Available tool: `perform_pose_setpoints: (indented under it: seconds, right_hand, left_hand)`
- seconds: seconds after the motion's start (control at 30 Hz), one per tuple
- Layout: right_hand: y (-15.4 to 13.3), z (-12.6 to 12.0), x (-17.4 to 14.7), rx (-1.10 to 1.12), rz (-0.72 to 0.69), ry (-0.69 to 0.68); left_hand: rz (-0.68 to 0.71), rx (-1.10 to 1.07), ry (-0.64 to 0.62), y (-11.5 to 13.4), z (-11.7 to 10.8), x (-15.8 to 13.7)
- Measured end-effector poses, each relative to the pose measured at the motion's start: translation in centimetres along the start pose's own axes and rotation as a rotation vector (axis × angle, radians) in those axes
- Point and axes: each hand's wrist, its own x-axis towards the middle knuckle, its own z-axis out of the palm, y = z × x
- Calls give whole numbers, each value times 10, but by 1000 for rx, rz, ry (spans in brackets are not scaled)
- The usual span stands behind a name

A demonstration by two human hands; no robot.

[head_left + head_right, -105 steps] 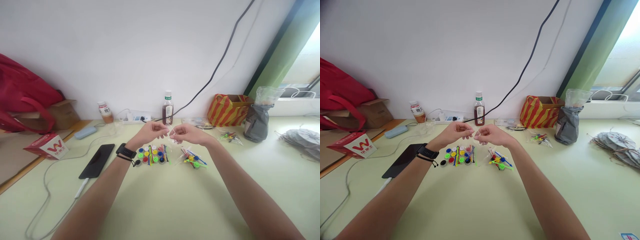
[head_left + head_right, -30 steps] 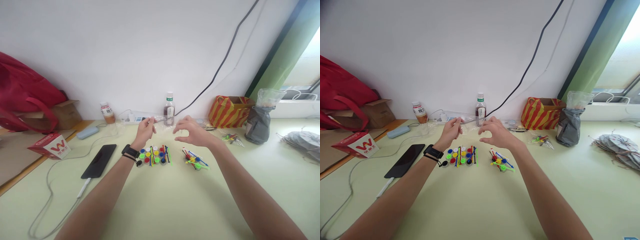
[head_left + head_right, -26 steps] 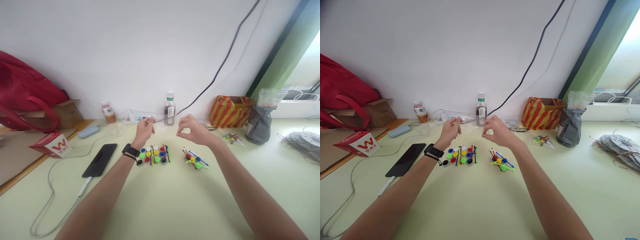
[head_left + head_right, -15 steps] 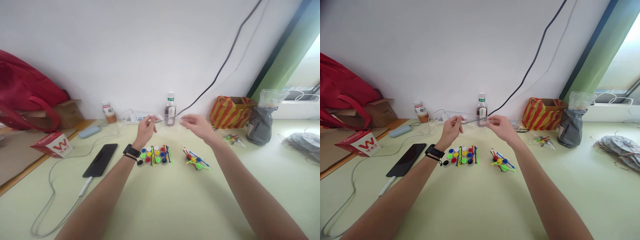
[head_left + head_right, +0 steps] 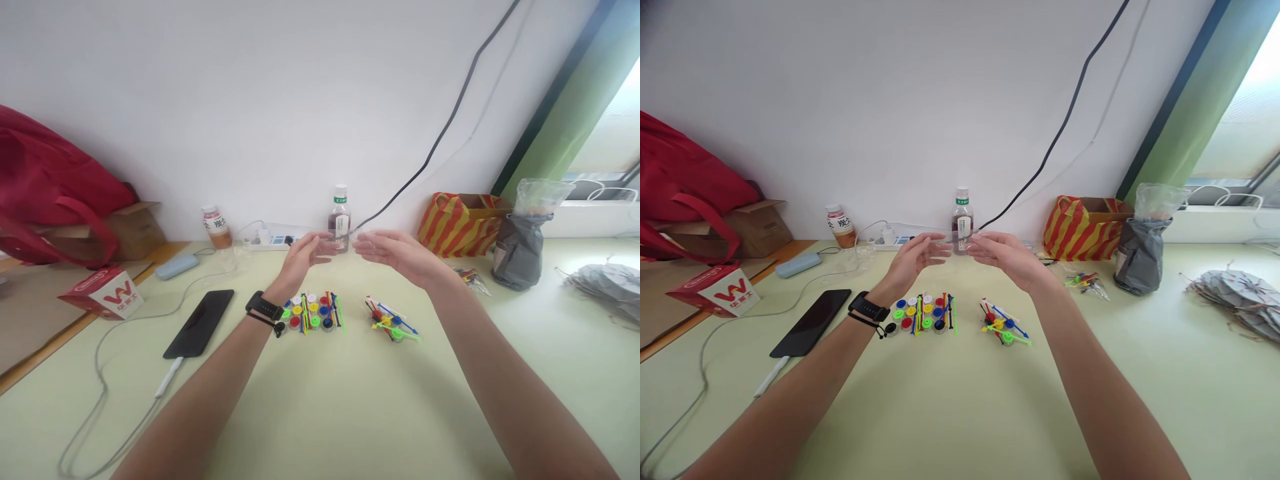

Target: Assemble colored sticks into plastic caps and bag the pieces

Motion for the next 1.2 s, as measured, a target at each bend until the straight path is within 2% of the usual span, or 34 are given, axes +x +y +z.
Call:
perform_pose_setpoints:
  seconds: [0.2, 0.33, 0.43, 0.5, 0.57, 0.67, 0.8, 0.87, 0.93, 1.0, 1.1, 1.2]
  right_hand:
    - [-8, 6, -9, 39, 70, -331]
    - [-7, 5, -11, 56, 83, -550]
    - [-3, 4, -11, 107, 102, -669]
    - [0, 3, -11, 141, 121, -722]
    - [2, 2, -11, 153, 134, -721]
    - [6, 0, -9, 184, 154, -645]
    - [13, -2, -1, 291, 185, -510]
    - [18, 0, 3, 341, 206, -444]
    - [21, 4, 5, 395, 239, -406]
    - [23, 11, 6, 452, 273, -400]
    - [25, 22, 7, 497, 316, -409]
    - [24, 27, 7, 475, 319, -412]
  left_hand:
    - [-65, -168, -172, 9, 11, -7]
    - [-150, -215, -395, 8, 10, -12]
    - [-184, -258, -523, 8, 6, -13]
    - [-202, -273, -562, 10, 4, -13]
    - [-200, -242, -532, 13, 2, -11]
    - [-92, -103, -324, 16, 0, -6]
    - [233, 294, 38, 16, 2, -6]
    - [415, 560, 103, 17, 8, -11]
    - [572, 798, 52, 18, 18, -18]
    - [668, 974, -90, 18, 28, -23]
    - [708, 1158, -251, 15, 41, -29]
    - [678, 1275, -273, 10, 44, -30]
